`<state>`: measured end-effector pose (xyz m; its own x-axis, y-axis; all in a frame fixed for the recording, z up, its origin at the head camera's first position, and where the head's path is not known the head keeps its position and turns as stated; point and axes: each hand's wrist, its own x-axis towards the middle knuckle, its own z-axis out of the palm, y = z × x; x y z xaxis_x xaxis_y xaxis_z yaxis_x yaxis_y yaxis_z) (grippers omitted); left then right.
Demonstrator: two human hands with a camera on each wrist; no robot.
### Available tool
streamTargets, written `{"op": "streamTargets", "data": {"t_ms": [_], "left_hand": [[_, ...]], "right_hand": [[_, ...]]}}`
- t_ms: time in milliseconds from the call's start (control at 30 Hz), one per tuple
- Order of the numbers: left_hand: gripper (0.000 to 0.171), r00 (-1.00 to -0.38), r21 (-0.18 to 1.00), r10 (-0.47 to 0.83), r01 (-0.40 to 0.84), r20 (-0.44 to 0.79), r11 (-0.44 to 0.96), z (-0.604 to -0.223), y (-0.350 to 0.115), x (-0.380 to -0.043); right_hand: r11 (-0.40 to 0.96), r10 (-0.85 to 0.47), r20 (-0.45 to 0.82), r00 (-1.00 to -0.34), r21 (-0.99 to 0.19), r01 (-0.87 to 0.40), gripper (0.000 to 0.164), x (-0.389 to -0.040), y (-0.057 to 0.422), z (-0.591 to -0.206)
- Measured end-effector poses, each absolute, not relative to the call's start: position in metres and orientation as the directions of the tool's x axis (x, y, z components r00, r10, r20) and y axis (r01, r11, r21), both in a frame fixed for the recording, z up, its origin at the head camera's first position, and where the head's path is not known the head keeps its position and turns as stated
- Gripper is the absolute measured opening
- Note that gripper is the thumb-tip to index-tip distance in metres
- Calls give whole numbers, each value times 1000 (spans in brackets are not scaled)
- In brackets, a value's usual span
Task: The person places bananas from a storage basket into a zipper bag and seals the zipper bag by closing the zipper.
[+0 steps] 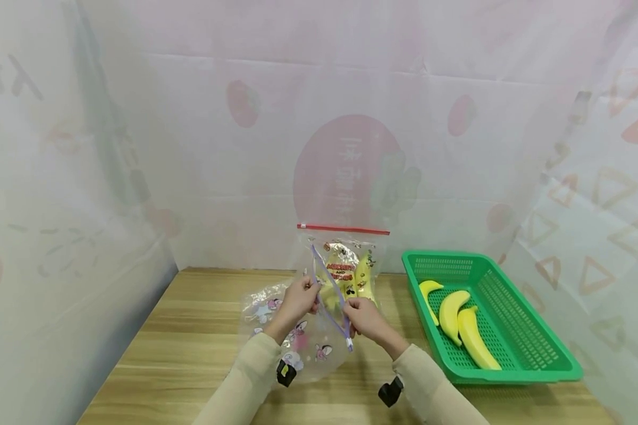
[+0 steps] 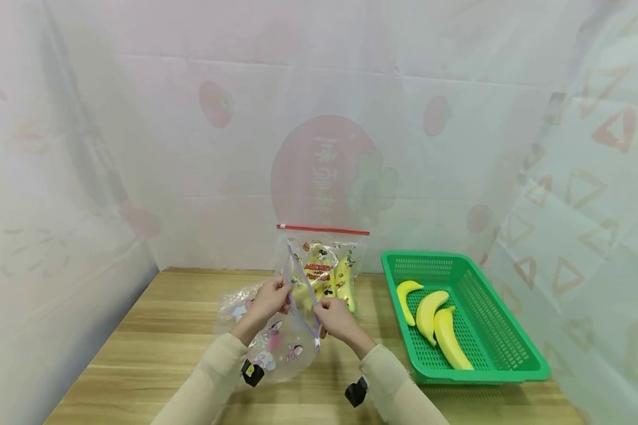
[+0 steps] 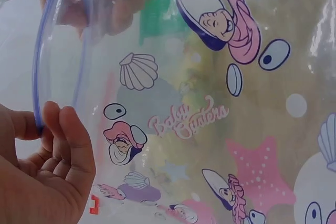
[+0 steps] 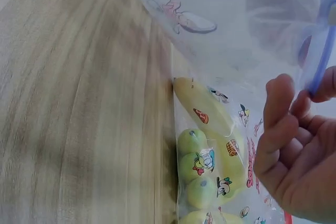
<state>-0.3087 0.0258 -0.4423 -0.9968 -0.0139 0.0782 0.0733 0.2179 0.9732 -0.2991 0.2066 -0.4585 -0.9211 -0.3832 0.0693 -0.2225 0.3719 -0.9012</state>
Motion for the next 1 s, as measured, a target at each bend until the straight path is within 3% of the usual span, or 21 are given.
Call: {"op": "streamTargets", "data": {"t_ms": [300, 567, 833, 1000], "left_hand": [[21, -989, 938, 70, 145, 129, 316, -438, 25, -303], [8, -987, 842, 90, 163, 136, 515, -425, 12, -292], [6, -983, 809, 68, 178, 169, 560, -420, 7, -290], [10, -966, 756, 94, 248, 241, 606, -417, 10, -286]], "right_hand": [[452, -352, 82, -932, -857, -246, 37, -308, 206, -460], [466, -229, 99, -968, -862, -198, 30, -317, 216, -457], [502, -202, 83, -976, -847, -176, 19, -316, 225, -450], [535, -210, 95, -973, -822, -195, 26, -315, 224, -445]]}}
